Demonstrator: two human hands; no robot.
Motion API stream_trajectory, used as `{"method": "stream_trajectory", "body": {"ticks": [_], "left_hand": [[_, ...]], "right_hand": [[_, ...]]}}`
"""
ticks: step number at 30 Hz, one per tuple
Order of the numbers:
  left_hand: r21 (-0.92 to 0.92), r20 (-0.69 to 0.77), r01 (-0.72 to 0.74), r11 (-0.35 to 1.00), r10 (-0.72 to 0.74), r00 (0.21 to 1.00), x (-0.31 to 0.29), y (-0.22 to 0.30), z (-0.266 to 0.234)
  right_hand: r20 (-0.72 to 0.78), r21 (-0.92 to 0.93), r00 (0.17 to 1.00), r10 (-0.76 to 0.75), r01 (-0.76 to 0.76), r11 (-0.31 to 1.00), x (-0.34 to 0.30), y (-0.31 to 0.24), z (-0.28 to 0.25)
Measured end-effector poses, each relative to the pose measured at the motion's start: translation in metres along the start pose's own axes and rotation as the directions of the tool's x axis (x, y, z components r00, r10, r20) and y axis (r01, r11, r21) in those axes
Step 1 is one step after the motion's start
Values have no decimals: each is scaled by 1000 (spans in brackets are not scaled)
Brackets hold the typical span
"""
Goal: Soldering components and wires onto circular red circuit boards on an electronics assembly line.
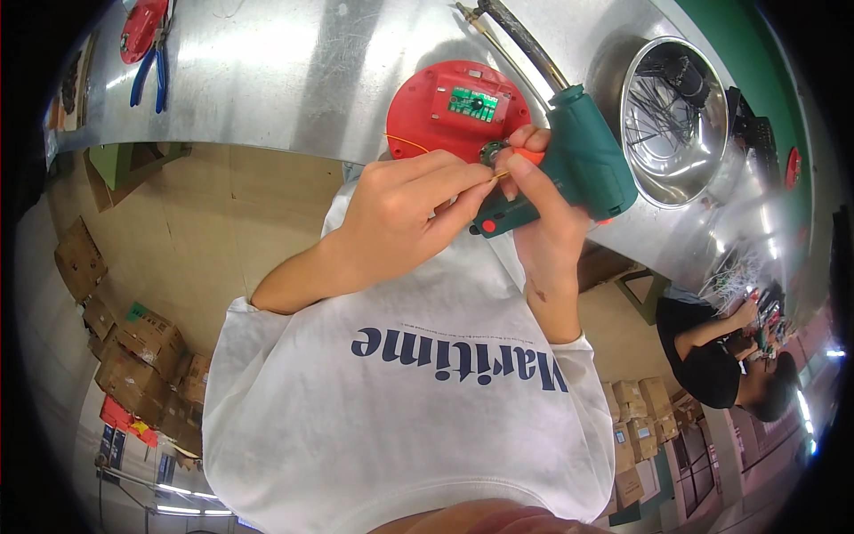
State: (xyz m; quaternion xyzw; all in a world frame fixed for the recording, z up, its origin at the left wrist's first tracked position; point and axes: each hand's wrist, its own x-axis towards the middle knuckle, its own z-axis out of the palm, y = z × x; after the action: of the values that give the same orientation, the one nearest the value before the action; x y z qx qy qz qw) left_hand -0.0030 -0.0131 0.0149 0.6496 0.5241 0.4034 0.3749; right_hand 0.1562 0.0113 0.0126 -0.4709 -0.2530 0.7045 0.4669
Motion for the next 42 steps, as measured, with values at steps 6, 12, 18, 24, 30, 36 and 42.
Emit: {"method": "stream_trajectory", "body": {"ticks": [6,12,18,24,30,36,42], "left_hand": [[38,-7,9,999,-9,1000,0,3,0],[67,-106,-92,993,99,989,-1,-6,5],[81,-220,78,994,-59,974,5,-18,5],[-18,-292,96,995,-97,951,13,-23,14],[-40,-292,140,989,-145,945,14,-23,15],[-29,-274,167,986,-168,947,14,-23,15],[-48,-260,210,977,-215,941,16,-19,13]], "right_hand": [[-26,34,999,31,-30,999,-1,0,3],[-26,48,999,20,-19,999,-2,0,3],[-28,-38,999,-28,27,999,-12,-9,-16],[108,-350,994,-28,64,934,-39,-18,-54],[27,-461,999,25,-9,887,-56,-22,-62],[5,-486,999,33,-26,873,-59,-23,-68],[-8,-482,999,35,-35,876,-57,-21,-70]]}}
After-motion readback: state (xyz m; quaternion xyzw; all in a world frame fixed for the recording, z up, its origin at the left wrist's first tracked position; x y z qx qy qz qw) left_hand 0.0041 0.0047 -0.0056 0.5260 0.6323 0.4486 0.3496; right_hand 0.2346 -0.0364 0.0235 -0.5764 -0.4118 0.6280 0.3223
